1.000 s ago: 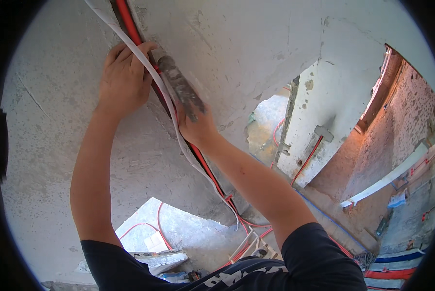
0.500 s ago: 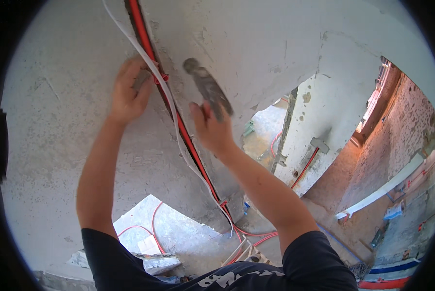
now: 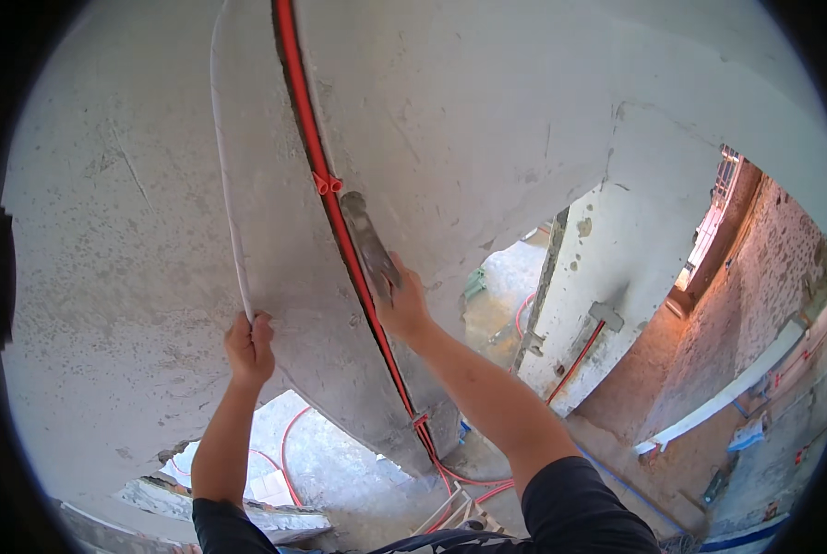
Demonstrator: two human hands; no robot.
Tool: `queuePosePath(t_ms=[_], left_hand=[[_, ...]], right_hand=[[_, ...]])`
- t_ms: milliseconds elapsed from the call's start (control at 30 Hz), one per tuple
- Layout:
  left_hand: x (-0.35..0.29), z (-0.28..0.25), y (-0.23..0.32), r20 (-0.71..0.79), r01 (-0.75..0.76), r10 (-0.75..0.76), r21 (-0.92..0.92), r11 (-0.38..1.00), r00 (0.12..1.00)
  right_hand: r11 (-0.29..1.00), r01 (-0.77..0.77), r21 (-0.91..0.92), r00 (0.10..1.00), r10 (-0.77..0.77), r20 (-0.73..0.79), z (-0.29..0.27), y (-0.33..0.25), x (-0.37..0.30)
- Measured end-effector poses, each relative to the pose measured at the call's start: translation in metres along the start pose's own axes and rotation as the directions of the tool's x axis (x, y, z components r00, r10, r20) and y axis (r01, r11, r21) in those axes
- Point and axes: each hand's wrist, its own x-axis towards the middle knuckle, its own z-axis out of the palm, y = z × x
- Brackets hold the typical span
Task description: The person secures conduits into a wall groove using plastic clips and a hammer, trims a conduit near the ceiling with a utility knife, and reaches into a storage bag on a ladder for parts.
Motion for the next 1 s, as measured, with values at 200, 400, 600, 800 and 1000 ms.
queuePosePath(t_ms=[200,400,600,800,1000], left_hand=[[0.015,-0.006,-0.022,0.021,-0.249,0.249,0.151,0.957,0.968],[0.015,-0.003,-0.017,0.0,-0.195,0.195,0.057,0.979,0.981],[0.017,-0.003,-0.017,0.009,-0.208,0.208,0.01,0.978,0.978],[0.017,-0.003,-0.014,-0.001,-0.228,0.228,0.017,0.974,0.974],[0.014,-0.005,-0.017,-0.007,-0.22,0.22,0.01,0.975,0.975]], right_hand=[[0.929,-0.367,0.04,0.916,0.354,0.187,0.016,0.004,0.011],[0.939,-0.343,0.016,0.926,0.336,0.17,0.03,-0.005,0.034],[0.889,-0.418,-0.186,0.857,0.454,0.245,0.026,-0.007,0.044],[0.948,-0.303,-0.096,0.936,0.315,0.159,0.019,-0.007,0.022],[0.929,-0.317,-0.192,0.913,0.353,0.202,0.022,-0.015,0.024]])
